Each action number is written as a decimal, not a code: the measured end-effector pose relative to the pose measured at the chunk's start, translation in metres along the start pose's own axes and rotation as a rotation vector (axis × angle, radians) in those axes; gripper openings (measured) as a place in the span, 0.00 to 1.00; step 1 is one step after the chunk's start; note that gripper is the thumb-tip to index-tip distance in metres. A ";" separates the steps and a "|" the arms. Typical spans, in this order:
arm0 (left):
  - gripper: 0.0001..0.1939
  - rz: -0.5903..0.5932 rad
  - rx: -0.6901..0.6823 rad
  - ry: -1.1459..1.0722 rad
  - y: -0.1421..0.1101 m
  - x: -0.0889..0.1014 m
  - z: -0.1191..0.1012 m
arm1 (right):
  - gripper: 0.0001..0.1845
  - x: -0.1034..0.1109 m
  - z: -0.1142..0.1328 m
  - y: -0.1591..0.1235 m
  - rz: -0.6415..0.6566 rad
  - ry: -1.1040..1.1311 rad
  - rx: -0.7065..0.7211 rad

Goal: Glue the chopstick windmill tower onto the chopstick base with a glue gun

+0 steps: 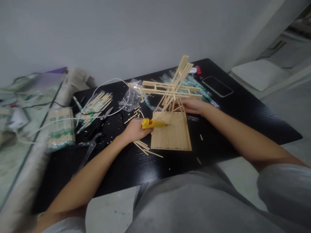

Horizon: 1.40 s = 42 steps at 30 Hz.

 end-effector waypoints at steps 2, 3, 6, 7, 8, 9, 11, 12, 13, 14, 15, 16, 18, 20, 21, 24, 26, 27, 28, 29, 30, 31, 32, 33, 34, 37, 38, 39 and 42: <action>0.10 -0.006 0.002 0.003 0.000 0.000 0.001 | 0.03 -0.001 0.002 -0.002 -0.015 -0.020 -0.007; 0.10 -0.010 0.002 0.004 0.001 0.000 0.001 | 0.03 -0.001 0.003 -0.003 -0.024 -0.029 -0.006; 0.08 -0.011 -0.004 -0.006 0.001 -0.001 0.000 | 0.02 -0.001 0.005 -0.004 -0.049 -0.046 0.002; 0.07 -0.007 -0.006 -0.013 0.001 -0.001 -0.001 | 0.02 -0.001 0.005 -0.004 -0.053 -0.048 0.005; 0.07 -0.004 -0.007 -0.020 0.001 -0.001 -0.001 | 0.03 -0.001 0.005 -0.004 -0.054 -0.049 0.008; 0.07 -0.005 -0.007 -0.026 0.001 -0.001 -0.002 | 0.03 -0.001 0.005 -0.004 -0.052 -0.048 0.011; 0.07 -0.009 -0.007 -0.027 0.001 0.000 -0.002 | 0.04 -0.002 0.005 -0.004 -0.050 -0.047 0.013; 0.07 -0.012 -0.007 -0.024 0.001 0.000 -0.003 | 0.04 -0.002 0.005 -0.004 -0.051 -0.048 0.011; 0.07 -0.012 -0.007 -0.021 0.001 0.000 -0.003 | 0.03 -0.002 0.005 -0.004 -0.054 -0.051 0.008; 0.07 -0.009 -0.008 -0.018 0.001 0.000 -0.003 | 0.04 -0.002 0.005 -0.004 -0.059 -0.054 0.004; 0.07 -0.006 -0.008 -0.014 0.001 0.000 -0.003 | 0.04 -0.002 0.005 -0.004 -0.063 -0.056 0.001; 0.07 -0.003 -0.007 -0.010 0.001 0.000 -0.003 | 0.04 -0.002 0.005 -0.005 -0.067 -0.057 -0.002; 0.07 0.001 -0.007 0.000 0.001 0.000 -0.003 | 0.04 -0.001 0.005 -0.005 -0.068 -0.055 -0.002; 0.07 0.000 -0.006 0.014 0.001 0.000 -0.002 | 0.04 -0.001 0.005 -0.005 -0.067 -0.052 0.002; 0.07 -0.001 -0.006 0.020 0.001 0.000 -0.002 | 0.04 -0.001 0.005 -0.005 -0.066 -0.052 0.005; 0.07 0.003 -0.006 0.019 0.001 -0.001 -0.002 | 0.03 -0.001 0.005 -0.005 -0.058 -0.059 0.005; 0.07 0.008 -0.004 0.006 0.001 -0.001 -0.002 | 0.03 -0.002 0.005 -0.005 -0.056 -0.067 0.001; 0.07 0.009 -0.001 -0.001 0.001 -0.001 -0.002 | 0.03 -0.003 0.006 -0.005 -0.058 -0.071 0.000; 0.07 0.008 0.001 -0.006 0.001 -0.001 -0.002 | 0.03 -0.003 0.006 -0.005 -0.061 -0.074 -0.001; 0.07 0.007 0.003 -0.009 0.001 -0.001 -0.002 | 0.04 -0.004 0.007 -0.006 -0.065 -0.075 -0.001; 0.07 0.006 0.004 -0.011 0.001 0.000 -0.002 | 0.05 -0.004 0.007 -0.006 -0.069 -0.074 -0.001; 0.07 0.007 0.004 -0.013 0.001 0.000 -0.002 | 0.06 -0.005 0.007 -0.006 -0.072 -0.073 -0.003; 0.07 0.007 0.004 -0.013 0.001 0.000 -0.002 | 0.06 -0.005 0.008 -0.007 -0.077 -0.071 -0.004; 0.07 0.006 0.004 -0.012 0.001 0.000 -0.002 | 0.07 -0.005 0.008 -0.007 -0.081 -0.069 -0.005; 0.07 0.005 0.004 -0.012 0.001 0.000 -0.002 | 0.07 -0.005 0.008 -0.007 -0.084 -0.068 -0.007; 0.07 0.004 0.004 -0.015 0.001 0.000 -0.001 | 0.05 -0.005 0.007 -0.006 -0.083 -0.075 -0.009; 0.08 0.007 0.005 -0.016 0.001 0.000 0.000 | 0.03 -0.005 0.007 -0.006 -0.081 -0.078 -0.009; 0.08 0.011 0.006 -0.016 0.001 -0.001 0.000 | 0.02 -0.005 0.007 -0.006 -0.080 -0.080 -0.007; 0.08 0.014 0.016 -0.007 0.001 -0.001 0.001 | 0.02 -0.005 0.008 -0.007 -0.096 -0.085 -0.005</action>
Point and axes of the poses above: each hand's wrist, its own y-axis towards the middle knuckle, its own x-axis out of the back of the hand, z = x × y, the point moved 6 cm from there along y, towards the middle knuckle, and after that the axes turned 2 degrees about x, right-handed, at the moved point
